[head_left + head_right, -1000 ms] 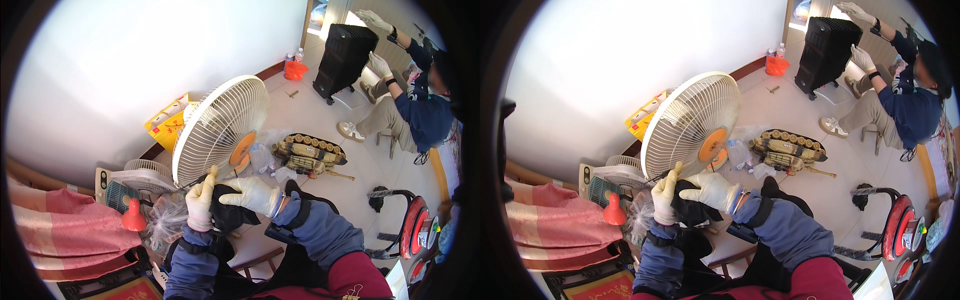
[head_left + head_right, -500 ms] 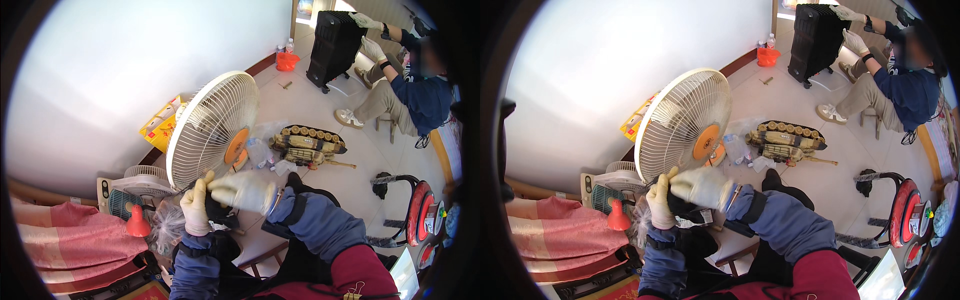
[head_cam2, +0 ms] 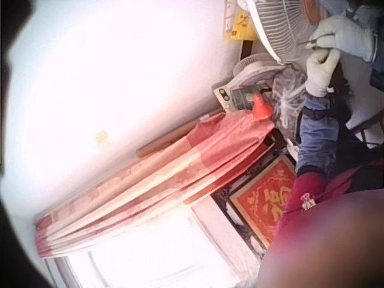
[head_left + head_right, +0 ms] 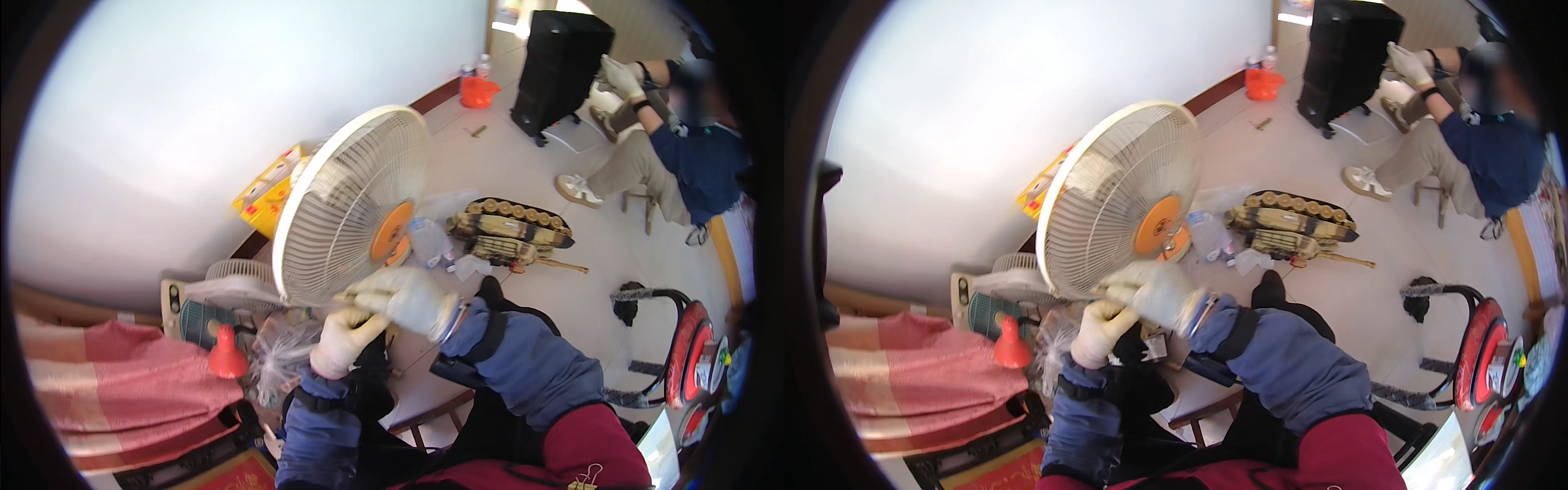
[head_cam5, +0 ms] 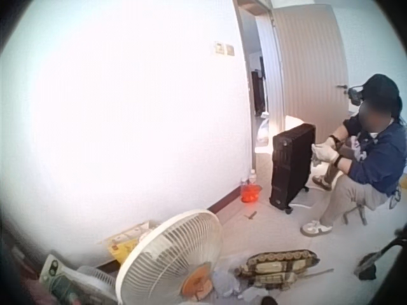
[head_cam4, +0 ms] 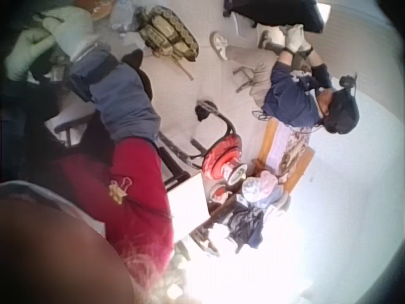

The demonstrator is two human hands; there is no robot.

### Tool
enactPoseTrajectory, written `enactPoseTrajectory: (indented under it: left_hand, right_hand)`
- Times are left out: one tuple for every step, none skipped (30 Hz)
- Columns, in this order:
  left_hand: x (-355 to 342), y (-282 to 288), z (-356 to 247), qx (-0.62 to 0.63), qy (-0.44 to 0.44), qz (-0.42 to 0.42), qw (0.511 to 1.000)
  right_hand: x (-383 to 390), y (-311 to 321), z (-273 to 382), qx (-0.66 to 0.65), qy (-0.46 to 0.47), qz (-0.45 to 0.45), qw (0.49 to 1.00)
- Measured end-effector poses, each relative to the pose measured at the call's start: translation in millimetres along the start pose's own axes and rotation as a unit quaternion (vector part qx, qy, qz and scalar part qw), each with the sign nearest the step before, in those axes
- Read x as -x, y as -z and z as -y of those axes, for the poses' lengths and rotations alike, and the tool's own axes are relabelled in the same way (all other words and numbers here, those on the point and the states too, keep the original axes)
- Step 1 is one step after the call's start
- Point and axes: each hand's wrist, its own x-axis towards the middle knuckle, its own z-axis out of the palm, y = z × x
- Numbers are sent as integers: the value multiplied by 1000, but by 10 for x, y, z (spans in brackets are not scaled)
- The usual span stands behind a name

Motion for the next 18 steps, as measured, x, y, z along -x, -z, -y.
enactPoseTrajectory:
  left_hand:
    - [-14,-10,-4,12,-35,8,999]
    - [-43,-16,-10,15,-40,-30,999]
    - [-35,17,-13,39,-38,-45,997]
    - [-35,51,-11,62,-20,-61,996]
    - [-31,104,-8,88,-23,-69,993]
    - [-54,122,3,99,-73,-111,986]
    - [-62,172,10,132,-86,-117,981]
    - [-70,212,19,174,-105,-112,973]
    - [-93,244,26,177,-115,-120,970]
    - [-103,265,38,188,-117,-120,968]
    - [-115,266,51,168,-138,-124,968]
    - [-134,262,58,153,-162,-125,967]
    - [-136,257,66,171,-165,-118,964]
    - [-131,251,68,189,-168,-111,961]
    - [-121,248,64,208,-172,-105,957]
    - [-102,249,55,222,-156,-101,957]
    - [-80,251,42,237,-141,-97,956]
    - [-57,253,27,262,-136,-83,952]
  right_hand:
    - [-32,69,-15,-40,-33,-8,999]
    - [-128,24,-21,-133,-163,-62,976]
    - [-126,104,-19,-222,-162,-56,960]
    - [-120,171,-17,-285,-146,-46,946]
    - [-109,207,-10,-261,-171,-34,949]
    - [-99,239,-3,-244,-182,-21,952]
    - [-96,238,1,-232,-185,-16,955]
    - [-79,230,8,-222,-184,-12,957]
    - [-65,220,12,-222,-171,-3,960]
    - [-51,196,18,-192,-183,-11,964]
    - [-41,174,25,-172,-182,-13,968]
    - [-51,154,27,-148,-183,-17,972]
    - [-43,145,37,-146,-196,-8,970]
    - [-48,131,44,-114,-185,5,976]
    - [-49,124,55,-81,-173,18,981]
    - [-57,113,65,-42,-183,29,982]
    - [-63,108,76,-43,-160,51,985]
    - [-55,104,89,-38,-163,71,983]
